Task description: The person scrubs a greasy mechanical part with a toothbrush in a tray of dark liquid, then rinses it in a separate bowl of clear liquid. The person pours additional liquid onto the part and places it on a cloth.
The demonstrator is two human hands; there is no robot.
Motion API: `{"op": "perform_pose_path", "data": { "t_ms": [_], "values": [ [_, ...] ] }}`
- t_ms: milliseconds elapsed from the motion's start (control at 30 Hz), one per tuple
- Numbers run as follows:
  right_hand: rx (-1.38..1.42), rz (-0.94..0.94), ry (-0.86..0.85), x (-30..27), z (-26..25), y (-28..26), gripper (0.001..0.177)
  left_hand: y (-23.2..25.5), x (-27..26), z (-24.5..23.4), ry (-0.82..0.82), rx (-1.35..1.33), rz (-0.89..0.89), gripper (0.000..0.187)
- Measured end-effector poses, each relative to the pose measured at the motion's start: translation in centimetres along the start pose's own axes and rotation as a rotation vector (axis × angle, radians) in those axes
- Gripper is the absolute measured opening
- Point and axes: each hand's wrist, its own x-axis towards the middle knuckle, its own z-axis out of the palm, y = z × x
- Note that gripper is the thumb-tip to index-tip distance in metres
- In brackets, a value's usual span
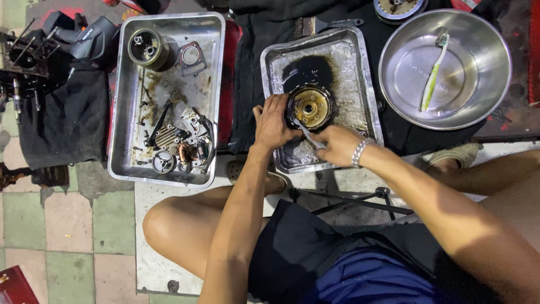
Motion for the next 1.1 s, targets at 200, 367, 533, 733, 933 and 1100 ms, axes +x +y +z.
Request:
{"op": "perform_pose_path", "data": {
  "t_ms": [200,367,533,733,933,1100],
  "values": [
    [-0.229,0.107,0.176,-0.2,-0.3,0.7,0.06,0.8,0.4,-0.4,-0.039,0.009,-0.056,0.119],
    [-0.181,0.118,0.124,0.6,1.3,-0.2,0.061,0.4,-0.1,-0.2,-0.005,0.003,-0.024,0.119],
    [-0.16,0.082,0.082,0.9,1.2,0.4,0.061,0.4,0.2,-0.1,-0.026,0.01,-0.05,0.121],
    [-0.163,-0.052,0.257,1.3,1.7,0.9,0.059,0.5,0.2,-0.3,-0.016,-0.026,-0.052,0.116],
    [-0.236,0.026,0.008,1.0,1.6,0.5,0.061,0.4,0.0,0.0,0.004,-0.015,-0.02,0.115],
    [-0.543,-0.014,0.058,1.3,-1.8,0.9,0.046,1.0,0.4,-0.4,-0.02,-0.001,-0.046,0.116]
  ]
}}
